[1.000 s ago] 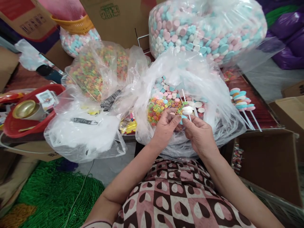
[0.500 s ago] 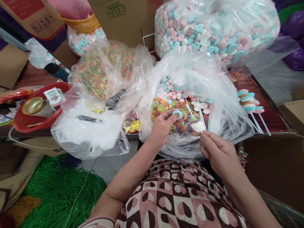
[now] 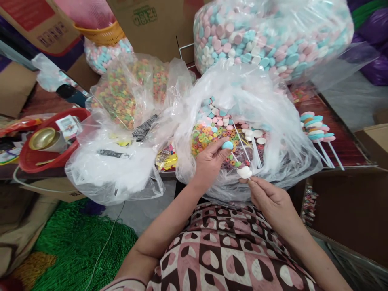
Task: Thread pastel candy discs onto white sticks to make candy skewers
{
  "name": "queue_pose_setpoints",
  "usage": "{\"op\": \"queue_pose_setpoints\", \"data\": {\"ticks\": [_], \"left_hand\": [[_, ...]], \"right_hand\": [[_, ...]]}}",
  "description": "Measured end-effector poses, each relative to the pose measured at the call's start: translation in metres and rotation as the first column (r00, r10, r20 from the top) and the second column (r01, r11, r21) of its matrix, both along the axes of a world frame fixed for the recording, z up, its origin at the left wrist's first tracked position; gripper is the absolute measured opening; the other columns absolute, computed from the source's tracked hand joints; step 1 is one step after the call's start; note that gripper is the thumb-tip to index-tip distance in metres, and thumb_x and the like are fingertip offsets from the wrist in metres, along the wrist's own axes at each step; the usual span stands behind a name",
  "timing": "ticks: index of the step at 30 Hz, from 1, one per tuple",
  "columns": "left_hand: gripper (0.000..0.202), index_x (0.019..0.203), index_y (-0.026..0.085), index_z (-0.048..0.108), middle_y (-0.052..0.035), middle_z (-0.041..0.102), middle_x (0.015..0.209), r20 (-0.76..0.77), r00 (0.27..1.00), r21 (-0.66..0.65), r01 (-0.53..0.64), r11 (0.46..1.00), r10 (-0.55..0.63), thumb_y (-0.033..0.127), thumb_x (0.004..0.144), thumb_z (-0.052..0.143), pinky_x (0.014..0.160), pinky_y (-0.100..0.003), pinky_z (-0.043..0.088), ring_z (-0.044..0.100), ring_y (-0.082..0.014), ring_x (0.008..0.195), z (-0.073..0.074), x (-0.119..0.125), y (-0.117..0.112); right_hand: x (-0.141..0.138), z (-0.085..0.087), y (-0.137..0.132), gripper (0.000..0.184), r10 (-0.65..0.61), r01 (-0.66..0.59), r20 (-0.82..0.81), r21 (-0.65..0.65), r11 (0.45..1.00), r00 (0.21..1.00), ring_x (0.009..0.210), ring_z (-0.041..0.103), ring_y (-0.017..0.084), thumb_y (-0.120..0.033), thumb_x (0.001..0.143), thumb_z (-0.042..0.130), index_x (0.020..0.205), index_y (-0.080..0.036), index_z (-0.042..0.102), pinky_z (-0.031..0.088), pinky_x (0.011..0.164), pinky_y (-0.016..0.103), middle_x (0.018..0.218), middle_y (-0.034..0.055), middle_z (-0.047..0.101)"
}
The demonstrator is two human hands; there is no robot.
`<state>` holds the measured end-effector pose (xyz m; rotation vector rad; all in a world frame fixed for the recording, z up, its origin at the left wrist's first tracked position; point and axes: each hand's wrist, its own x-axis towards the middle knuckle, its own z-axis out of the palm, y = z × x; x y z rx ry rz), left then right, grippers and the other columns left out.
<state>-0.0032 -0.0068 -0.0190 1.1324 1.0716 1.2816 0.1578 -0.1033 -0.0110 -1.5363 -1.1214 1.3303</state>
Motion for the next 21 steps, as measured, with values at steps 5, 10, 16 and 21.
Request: {"op": "queue_pose_setpoints", "data": {"ticks": [5, 10, 16, 21], "left_hand": [[0.026, 0.106, 0.027, 0.078, -0.0065, 0.077, 0.110, -0.269, 0.963, 0.271, 0.044, 0.962, 0.032, 0.042, 0.087, 0.071, 0.099, -0.037, 0.052, 0.068, -0.0218, 0.104, 0.000, -0.005, -0.002], [0.030, 0.115, 0.026, 0.076, -0.0082, 0.076, 0.116, -0.363, 0.931, 0.294, 0.079, 0.952, 0.034, 0.041, 0.094, 0.061, 0.100, -0.036, 0.052, 0.069, -0.0225, 0.108, -0.001, -0.001, -0.008], [0.031, 0.120, 0.026, 0.073, -0.0080, 0.075, 0.119, -0.415, 0.910, 0.293, 0.150, 0.944, -0.016, 0.035, 0.098, 0.053, 0.101, -0.035, 0.052, 0.068, -0.0215, 0.111, -0.001, 0.005, -0.016], [0.033, 0.121, 0.022, 0.071, -0.0097, 0.073, 0.121, -0.426, 0.897, 0.287, 0.259, 0.923, -0.119, 0.030, 0.098, 0.049, 0.104, -0.033, 0.049, 0.067, -0.0209, 0.115, 0.001, 0.006, -0.023]], "right_hand": [[0.001, 0.008, -0.002, 0.042, 0.003, -0.007, -0.061, -0.052, 0.999, 0.998, 0.044, 0.026, 0.010, -0.055, 0.086, 0.062, 0.094, -0.015, 0.075, 0.017, 0.043, 0.026, 0.048, -0.0067, 0.032], [-0.004, 0.019, -0.002, 0.043, -0.018, 0.011, -0.089, -0.082, 0.997, 0.996, 0.042, 0.028, 0.010, -0.057, 0.088, 0.062, 0.096, -0.016, 0.074, 0.017, 0.042, 0.025, 0.048, -0.0067, 0.034], [-0.012, 0.018, 0.003, 0.037, -0.011, 0.008, -0.086, -0.027, 1.000, 0.996, 0.042, 0.030, 0.011, -0.054, 0.090, 0.060, 0.091, -0.019, 0.071, 0.021, 0.041, 0.025, 0.049, -0.0062, 0.037], [-0.011, -0.005, 0.018, 0.039, -0.036, 0.037, -0.129, -0.001, 0.999, 0.991, 0.043, 0.029, 0.010, -0.057, 0.090, 0.062, 0.082, -0.019, 0.066, 0.021, 0.043, 0.025, 0.047, -0.0072, 0.037]]}}
